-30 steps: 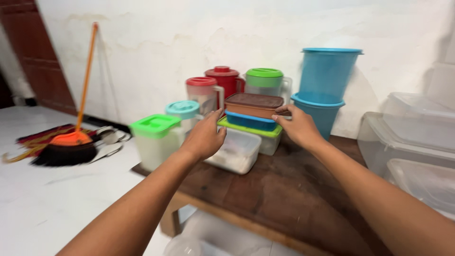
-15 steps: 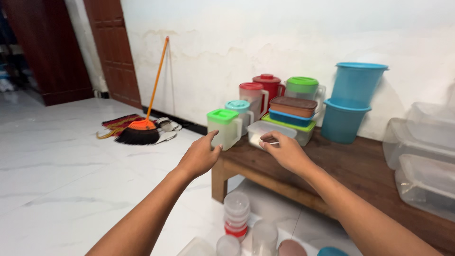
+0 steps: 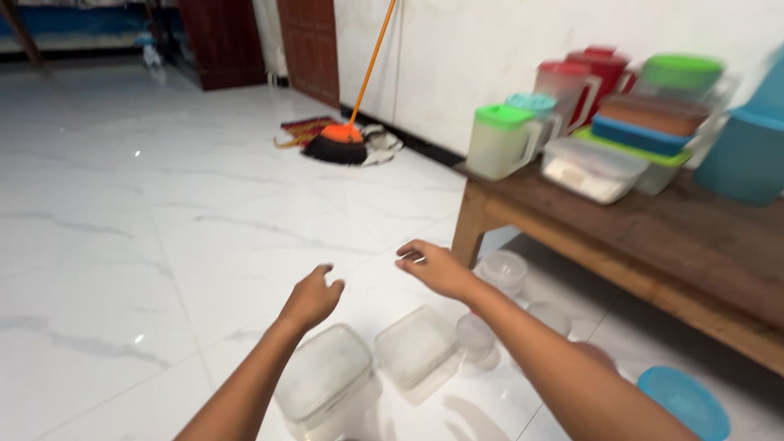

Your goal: The person organizes various plastic containers and jars on a low wooden bench. They pick up containers from the floor, stack them, and arrange them neatly on the bench.

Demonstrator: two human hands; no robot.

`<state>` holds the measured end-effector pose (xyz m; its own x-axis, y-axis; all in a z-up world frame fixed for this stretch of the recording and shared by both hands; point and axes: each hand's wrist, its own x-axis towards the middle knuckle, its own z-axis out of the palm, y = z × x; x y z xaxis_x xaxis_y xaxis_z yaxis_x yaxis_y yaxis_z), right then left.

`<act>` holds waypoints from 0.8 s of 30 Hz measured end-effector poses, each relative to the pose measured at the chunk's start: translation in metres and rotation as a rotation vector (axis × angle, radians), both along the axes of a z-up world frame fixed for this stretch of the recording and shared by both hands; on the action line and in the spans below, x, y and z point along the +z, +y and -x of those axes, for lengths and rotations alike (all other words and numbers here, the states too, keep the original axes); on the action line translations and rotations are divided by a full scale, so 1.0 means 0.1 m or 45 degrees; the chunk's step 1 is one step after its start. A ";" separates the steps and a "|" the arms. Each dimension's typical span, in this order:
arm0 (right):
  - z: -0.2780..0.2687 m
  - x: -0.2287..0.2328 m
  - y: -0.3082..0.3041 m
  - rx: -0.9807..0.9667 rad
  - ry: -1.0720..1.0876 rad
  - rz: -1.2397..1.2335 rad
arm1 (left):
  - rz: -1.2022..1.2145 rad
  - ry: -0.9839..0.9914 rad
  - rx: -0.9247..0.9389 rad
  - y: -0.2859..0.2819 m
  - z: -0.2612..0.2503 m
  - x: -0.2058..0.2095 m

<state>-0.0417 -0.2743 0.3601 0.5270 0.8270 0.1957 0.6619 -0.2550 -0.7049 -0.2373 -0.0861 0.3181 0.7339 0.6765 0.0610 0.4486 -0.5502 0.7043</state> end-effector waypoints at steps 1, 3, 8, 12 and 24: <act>0.10 -0.25 0.11 0.047 0.036 0.000 | 0.021 0.043 0.069 0.07 0.15 -0.28; 0.28 -0.74 0.26 0.124 0.108 0.003 | 0.128 0.149 0.188 0.14 0.42 -0.80; 0.57 -1.68 0.42 0.081 0.233 0.266 | 0.399 0.344 0.433 0.09 0.81 -1.63; 0.62 -1.99 0.54 0.062 0.247 0.348 | 0.387 0.360 0.500 -0.04 0.93 -1.77; 0.70 -2.02 0.69 -0.044 0.382 0.565 | 0.591 0.356 0.539 -0.15 1.00 -1.56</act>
<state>-0.1112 -0.2055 0.1577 0.5345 0.7772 -0.3320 0.4339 -0.5894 -0.6814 -0.3369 -0.1007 0.1617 0.3466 0.8187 -0.4578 0.7579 0.0431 0.6509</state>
